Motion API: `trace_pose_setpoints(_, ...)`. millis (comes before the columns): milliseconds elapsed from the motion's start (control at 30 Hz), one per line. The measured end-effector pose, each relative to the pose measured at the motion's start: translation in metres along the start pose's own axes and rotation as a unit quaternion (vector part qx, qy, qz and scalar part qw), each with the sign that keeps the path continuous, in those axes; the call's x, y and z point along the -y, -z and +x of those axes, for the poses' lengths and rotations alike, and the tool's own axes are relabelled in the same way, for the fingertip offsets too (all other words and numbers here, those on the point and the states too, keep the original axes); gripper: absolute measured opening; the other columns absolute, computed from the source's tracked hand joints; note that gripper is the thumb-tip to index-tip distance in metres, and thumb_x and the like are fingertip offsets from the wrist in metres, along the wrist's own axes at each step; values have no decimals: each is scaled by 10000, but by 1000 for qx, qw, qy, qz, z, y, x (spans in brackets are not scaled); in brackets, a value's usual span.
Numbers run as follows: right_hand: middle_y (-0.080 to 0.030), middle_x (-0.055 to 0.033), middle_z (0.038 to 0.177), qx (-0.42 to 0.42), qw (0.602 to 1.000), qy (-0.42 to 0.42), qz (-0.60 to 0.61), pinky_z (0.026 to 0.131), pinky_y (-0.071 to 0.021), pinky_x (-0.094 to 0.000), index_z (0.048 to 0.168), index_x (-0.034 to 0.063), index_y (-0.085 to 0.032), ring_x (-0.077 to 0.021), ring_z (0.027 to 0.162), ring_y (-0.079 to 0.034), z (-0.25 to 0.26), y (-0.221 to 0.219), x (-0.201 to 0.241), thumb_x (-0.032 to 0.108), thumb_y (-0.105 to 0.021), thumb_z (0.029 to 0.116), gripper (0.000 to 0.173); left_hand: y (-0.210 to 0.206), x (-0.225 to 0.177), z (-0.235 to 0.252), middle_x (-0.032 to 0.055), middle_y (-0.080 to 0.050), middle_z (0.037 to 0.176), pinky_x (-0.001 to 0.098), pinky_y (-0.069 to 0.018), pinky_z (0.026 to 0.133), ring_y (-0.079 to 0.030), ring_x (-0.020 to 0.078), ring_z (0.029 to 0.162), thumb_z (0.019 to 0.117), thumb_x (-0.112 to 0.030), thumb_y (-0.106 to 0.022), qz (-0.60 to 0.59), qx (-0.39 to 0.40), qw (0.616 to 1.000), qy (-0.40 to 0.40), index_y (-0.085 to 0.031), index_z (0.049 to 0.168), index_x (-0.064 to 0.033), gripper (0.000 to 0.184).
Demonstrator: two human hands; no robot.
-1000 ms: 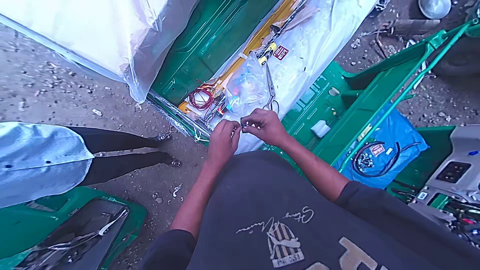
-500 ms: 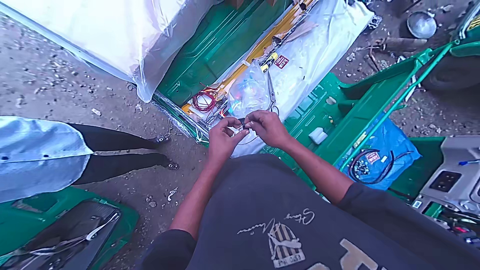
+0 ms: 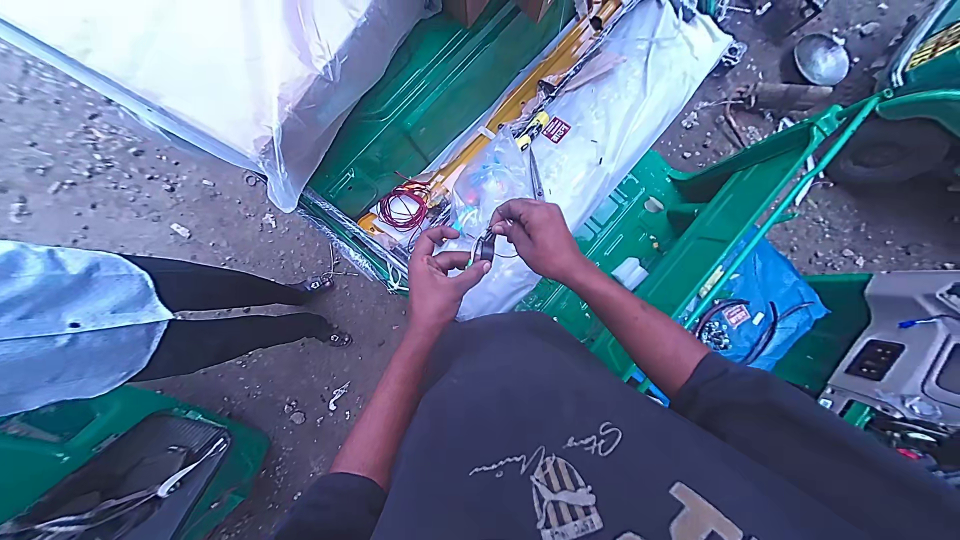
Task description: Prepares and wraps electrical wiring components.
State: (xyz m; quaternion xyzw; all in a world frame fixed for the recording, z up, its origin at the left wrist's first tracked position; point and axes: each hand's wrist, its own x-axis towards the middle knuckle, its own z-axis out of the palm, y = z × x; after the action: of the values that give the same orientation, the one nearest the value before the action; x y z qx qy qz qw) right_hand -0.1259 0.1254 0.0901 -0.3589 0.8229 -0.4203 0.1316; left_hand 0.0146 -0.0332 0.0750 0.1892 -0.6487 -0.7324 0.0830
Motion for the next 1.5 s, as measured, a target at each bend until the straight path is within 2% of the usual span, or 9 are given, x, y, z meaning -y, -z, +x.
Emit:
trace_pose_setpoints(300,-732,-45,935,48,997,-12,59,737,-620,-289,1069,67,-746,-100,747,-697,-11,-6,-11,101,-583,1026,171,1,12,-1,92,-735,962,442,-592,903,-725,202,883,895,-37,-726,-182,-49,977,99,-516,1337,-128,498)
trace_pose_setpoints(533,-703,-82,898,33,999,14,-16,812,-562,-337,1018,50,-739,-174,846,-673,-21,-18,-18,125,-621,992,142,9,9,2,101,-636,1285,413,-600,839,-666,220,1073,967,-232,-687,-286,14,939,189,-557,1430,-194,482)
trace_pose_setpoints(633,-688,-79,855,77,996,-45,10,786,-551,-364,1023,38,-719,-176,799,-658,-26,-21,-20,138,-611,991,150,15,6,3,144,-640,1318,411,-620,851,-701,241,1047,936,-86,-701,-335,56,924,179,-576,1420,-181,509)
trace_pose_setpoints(767,-695,-16,778,106,979,-128,121,642,-539,-299,1026,66,-711,-85,651,-626,-30,-20,-21,202,-636,1016,156,16,1,5,103,-678,1129,381,-637,744,-709,198,875,943,-92,-698,-223,51,962,149,-566,1410,-206,498)
trace_pose_setpoints(900,-705,-14,780,108,973,-138,149,634,-547,-299,1020,62,-716,-81,645,-633,-30,-19,-20,191,-643,1012,148,18,0,6,83,-666,1186,375,-623,671,-684,210,883,859,-97,-802,46,75,993,77,-589,1411,-197,601)
trace_pose_setpoints(1000,-675,-17,761,122,972,-125,158,613,-525,-301,1029,59,-696,-89,632,-605,-29,-17,-21,184,-623,1023,145,22,-2,9,11,-538,1428,462,-563,913,-580,210,1217,830,-382,-846,362,91,927,-21,-668,1336,-305,542)
trace_pose_setpoints(1100,-646,-20,740,145,969,-100,174,588,-500,-285,1043,49,-677,-91,606,-573,-31,-14,-19,171,-597,1038,146,22,-7,12,32,-503,1519,594,-478,993,-543,317,1286,857,-505,-775,521,103,842,-90,-641,1374,-358,554)
trace_pose_setpoints(1333,-643,-38,785,147,969,-50,190,601,-507,-279,1037,37,-653,-97,633,-578,-31,-18,-12,126,-595,1029,106,19,-11,13,-29,-668,1372,544,-523,999,-661,235,1208,970,-372,-690,539,135,819,-142,-678,1349,-257,396)
trace_pose_setpoints(1500,-692,-68,929,76,992,60,84,792,-565,-286,1007,30,-711,-119,833,-656,-33,-27,-16,153,-689,976,129,22,0,5,-15,-675,1363,528,-532,989,-670,232,1193,968,-358,-691,526,101,828,-166,-683,1338,-218,396)
